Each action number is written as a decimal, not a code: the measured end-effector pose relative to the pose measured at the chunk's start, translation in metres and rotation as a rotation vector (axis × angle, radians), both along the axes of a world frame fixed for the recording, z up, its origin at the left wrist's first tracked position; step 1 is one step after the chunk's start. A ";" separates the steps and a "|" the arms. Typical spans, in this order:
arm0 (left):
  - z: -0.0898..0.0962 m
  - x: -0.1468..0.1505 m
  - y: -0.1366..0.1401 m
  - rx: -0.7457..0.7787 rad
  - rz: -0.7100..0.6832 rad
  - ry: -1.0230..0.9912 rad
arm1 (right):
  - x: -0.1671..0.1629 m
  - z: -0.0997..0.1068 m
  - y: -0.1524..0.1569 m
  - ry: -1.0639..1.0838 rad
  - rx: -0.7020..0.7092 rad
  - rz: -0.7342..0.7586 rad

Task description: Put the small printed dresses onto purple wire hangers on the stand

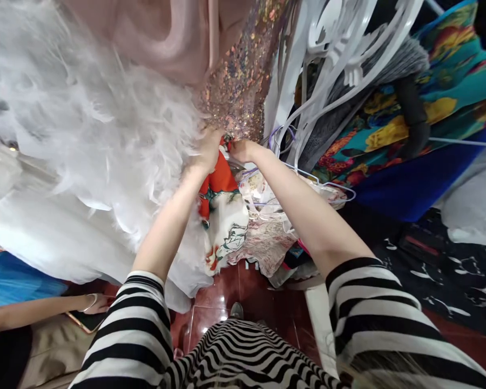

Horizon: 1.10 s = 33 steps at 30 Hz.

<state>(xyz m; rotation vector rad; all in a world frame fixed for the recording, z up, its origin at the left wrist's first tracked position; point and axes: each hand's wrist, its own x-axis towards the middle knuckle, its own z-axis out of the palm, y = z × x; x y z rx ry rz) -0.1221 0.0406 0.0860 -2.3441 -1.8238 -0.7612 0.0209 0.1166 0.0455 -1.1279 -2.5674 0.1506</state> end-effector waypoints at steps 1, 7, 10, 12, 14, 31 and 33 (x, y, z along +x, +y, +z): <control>0.001 0.003 -0.001 -0.024 0.009 0.037 | 0.002 0.002 -0.007 -0.001 0.000 -0.033; -0.009 0.010 -0.029 0.031 0.034 0.163 | 0.069 0.013 -0.079 0.231 0.280 -0.180; -0.017 0.009 -0.041 0.081 0.026 0.155 | 0.122 -0.004 -0.109 0.233 0.311 -0.330; -0.024 0.012 -0.049 0.129 0.021 0.136 | 0.152 -0.023 -0.123 0.157 0.281 -0.411; -0.033 0.018 -0.059 0.172 0.006 0.126 | 0.174 -0.044 -0.132 0.066 0.241 -0.429; -0.063 0.130 -0.064 -0.028 -0.122 0.394 | 0.224 -0.050 -0.133 0.020 0.132 -0.286; -0.064 0.135 -0.060 -0.011 -0.112 0.398 | 0.230 -0.043 -0.135 0.071 0.097 -0.215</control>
